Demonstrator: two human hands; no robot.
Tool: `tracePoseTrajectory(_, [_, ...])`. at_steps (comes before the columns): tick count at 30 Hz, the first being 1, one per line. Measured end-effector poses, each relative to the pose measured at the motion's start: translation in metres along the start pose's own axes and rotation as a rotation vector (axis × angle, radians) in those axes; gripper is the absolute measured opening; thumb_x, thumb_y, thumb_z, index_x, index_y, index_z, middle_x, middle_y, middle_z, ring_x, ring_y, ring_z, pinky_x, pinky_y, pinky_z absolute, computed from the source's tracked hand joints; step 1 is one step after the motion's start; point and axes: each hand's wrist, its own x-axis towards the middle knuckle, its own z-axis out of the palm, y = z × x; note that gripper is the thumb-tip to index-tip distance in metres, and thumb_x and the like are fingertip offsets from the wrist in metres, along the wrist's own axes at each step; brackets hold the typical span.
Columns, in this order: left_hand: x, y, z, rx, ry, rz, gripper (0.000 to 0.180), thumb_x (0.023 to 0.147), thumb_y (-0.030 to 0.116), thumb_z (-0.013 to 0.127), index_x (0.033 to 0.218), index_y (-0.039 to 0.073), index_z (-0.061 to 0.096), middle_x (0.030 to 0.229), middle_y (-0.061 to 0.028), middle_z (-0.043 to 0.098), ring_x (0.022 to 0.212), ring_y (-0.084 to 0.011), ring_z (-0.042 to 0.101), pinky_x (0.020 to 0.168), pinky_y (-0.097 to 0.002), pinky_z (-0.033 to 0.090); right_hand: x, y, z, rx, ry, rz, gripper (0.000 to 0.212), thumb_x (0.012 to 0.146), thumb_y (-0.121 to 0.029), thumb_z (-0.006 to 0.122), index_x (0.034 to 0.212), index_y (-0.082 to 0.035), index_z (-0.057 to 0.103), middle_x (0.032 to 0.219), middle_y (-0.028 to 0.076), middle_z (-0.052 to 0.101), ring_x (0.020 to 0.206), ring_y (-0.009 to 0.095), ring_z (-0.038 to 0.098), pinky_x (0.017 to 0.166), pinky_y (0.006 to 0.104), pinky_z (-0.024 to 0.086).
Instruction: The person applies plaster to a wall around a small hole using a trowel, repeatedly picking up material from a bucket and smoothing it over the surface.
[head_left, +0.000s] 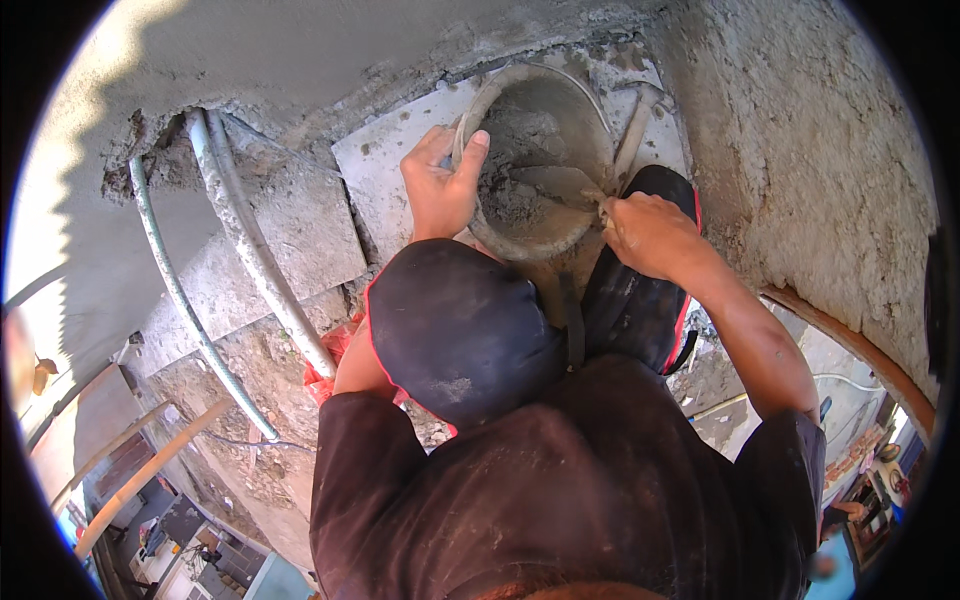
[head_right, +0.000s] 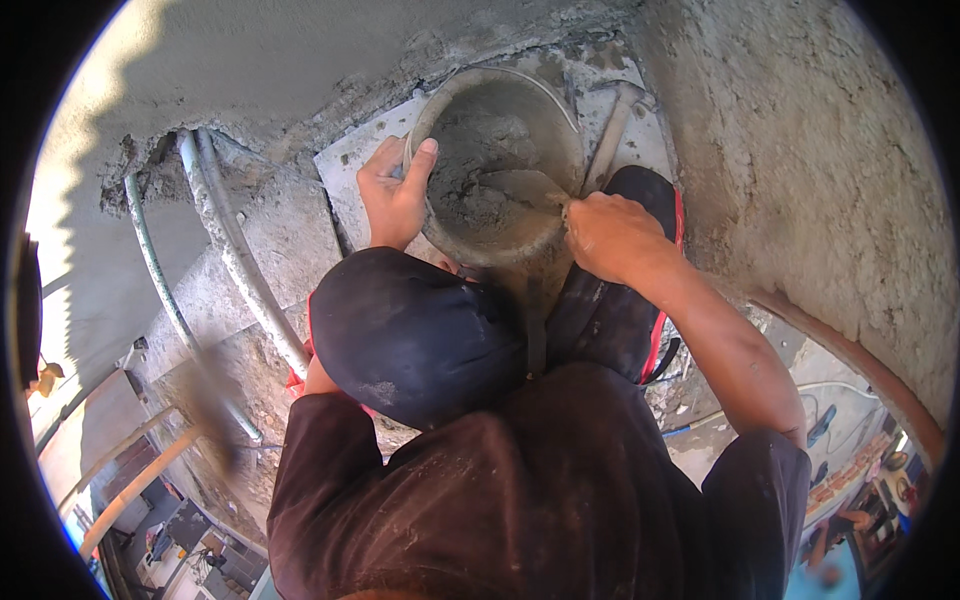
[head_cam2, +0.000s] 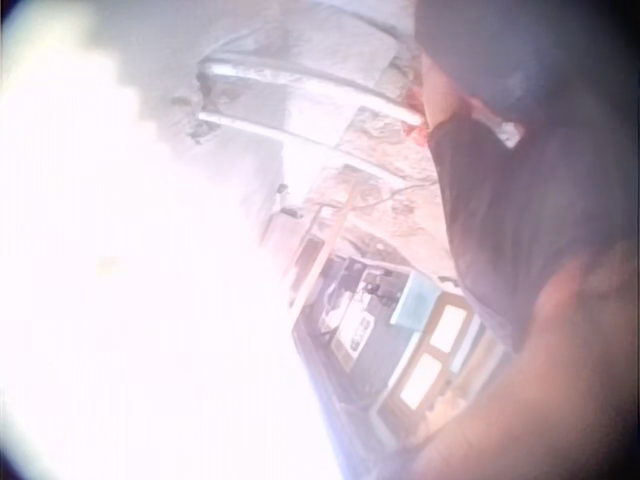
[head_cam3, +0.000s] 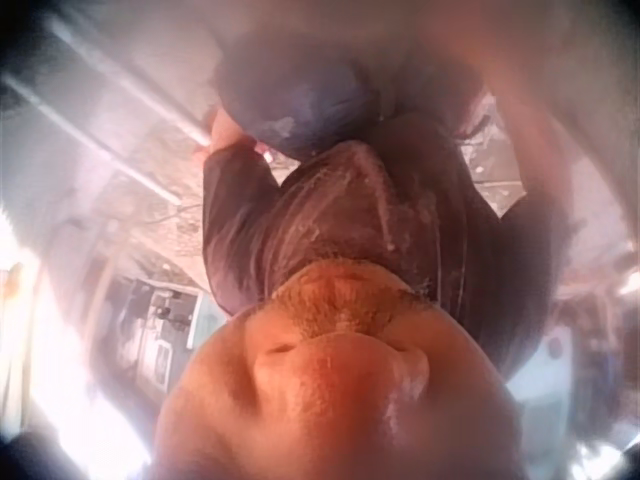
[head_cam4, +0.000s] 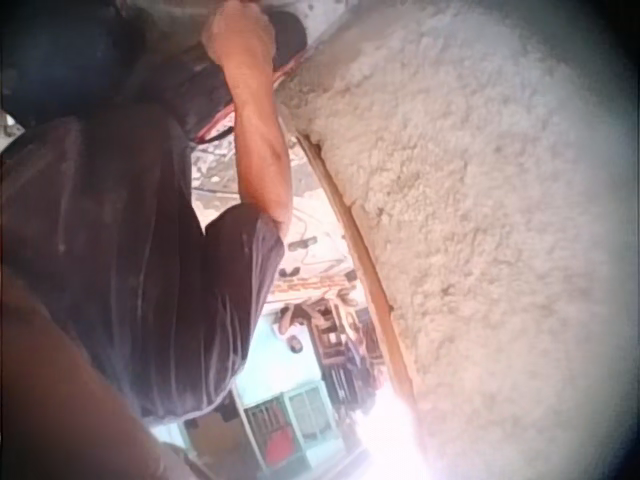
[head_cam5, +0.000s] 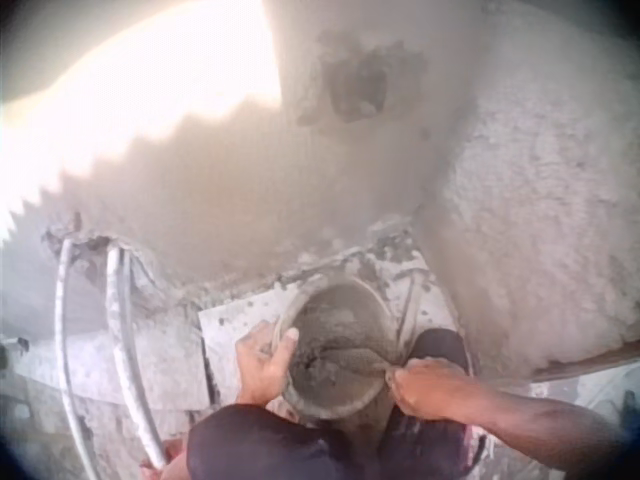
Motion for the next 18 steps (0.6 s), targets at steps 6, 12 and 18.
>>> tracePoseTrajectory(6, [-0.003, 0.000, 0.002, -0.014, 0.132, -0.072, 0.020, 0.091, 0.013, 0.073, 0.101, -0.005, 0.074, 0.073, -0.0078, 0.057, 0.070, -0.0146, 0.049, 0.064, -0.0325, 0.040, -0.010, 0.000, 0.006, 0.563, -0.027, -0.299, 0.023, 0.096, -0.024, 0.066, 0.095, -0.001, 0.064, 0.068, 0.011, 0.062, 0.064, 0.031, 0.065, 0.059, 0.0405, 0.050])
tracePoseTrajectory(12, [-0.003, -0.017, -0.024, -0.035, 0.137, -0.283, 0.027, 0.098, 0.020, 0.069, 0.100, -0.007, 0.074, 0.070, -0.0007, 0.057, 0.070, -0.0101, 0.046, 0.064, -0.0324, 0.039, -0.025, 0.002, 0.024, 1.180, -0.266, -0.086, 0.023, 0.103, -0.023, 0.058, 0.093, -0.002, 0.062, 0.066, -0.002, 0.053, 0.052, 0.008, 0.049, 0.049, 0.0245, 0.042])
tracePoseTrajectory(18, [-0.027, -0.087, -0.074, 0.034, 0.281, -0.347, 0.043, 0.103, 0.033, 0.063, 0.111, -0.008, 0.073, 0.091, -0.0068, 0.073, 0.084, -0.0105, 0.059, 0.078, -0.0291, 0.049, -0.031, -0.041, 0.042, 1.700, -0.129, -0.336, 0.017, 0.103, -0.013, 0.050, 0.114, 0.000, 0.054, 0.078, 0.003, 0.055, 0.058, 0.012, 0.055, 0.050, 0.0269, 0.046])
